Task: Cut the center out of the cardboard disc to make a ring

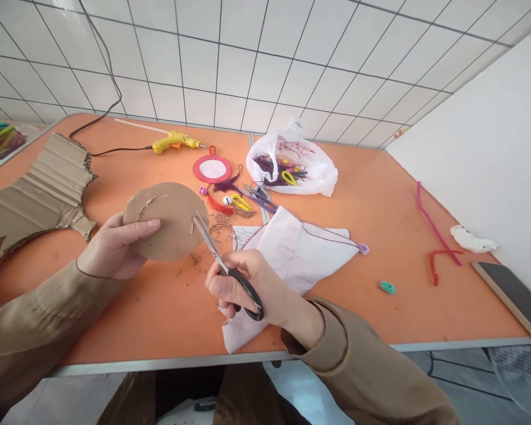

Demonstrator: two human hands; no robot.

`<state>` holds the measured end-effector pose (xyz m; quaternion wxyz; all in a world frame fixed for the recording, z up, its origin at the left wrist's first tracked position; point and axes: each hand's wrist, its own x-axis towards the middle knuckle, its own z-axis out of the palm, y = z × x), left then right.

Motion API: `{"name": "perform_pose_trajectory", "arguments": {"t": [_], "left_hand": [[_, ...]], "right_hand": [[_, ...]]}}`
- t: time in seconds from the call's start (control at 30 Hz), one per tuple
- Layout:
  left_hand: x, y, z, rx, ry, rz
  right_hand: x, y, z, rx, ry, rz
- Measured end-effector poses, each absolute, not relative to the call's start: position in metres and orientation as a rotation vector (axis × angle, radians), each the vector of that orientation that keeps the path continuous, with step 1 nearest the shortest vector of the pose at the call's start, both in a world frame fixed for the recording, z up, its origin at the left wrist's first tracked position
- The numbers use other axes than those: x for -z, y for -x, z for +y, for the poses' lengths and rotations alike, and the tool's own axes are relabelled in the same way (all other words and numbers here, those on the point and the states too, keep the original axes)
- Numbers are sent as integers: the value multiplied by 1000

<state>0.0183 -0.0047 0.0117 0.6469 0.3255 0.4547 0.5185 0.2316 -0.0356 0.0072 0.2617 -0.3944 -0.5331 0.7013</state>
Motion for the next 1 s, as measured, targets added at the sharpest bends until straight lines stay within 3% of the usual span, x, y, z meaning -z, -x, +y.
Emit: {"name": "perform_pose_trajectory", "arguments": {"t": [1.0], "left_hand": [[-13, -22, -11, -1119, -775, 1025]], "right_hand": [[-2, -228, -37, -1849, 1212, -1435]]}}
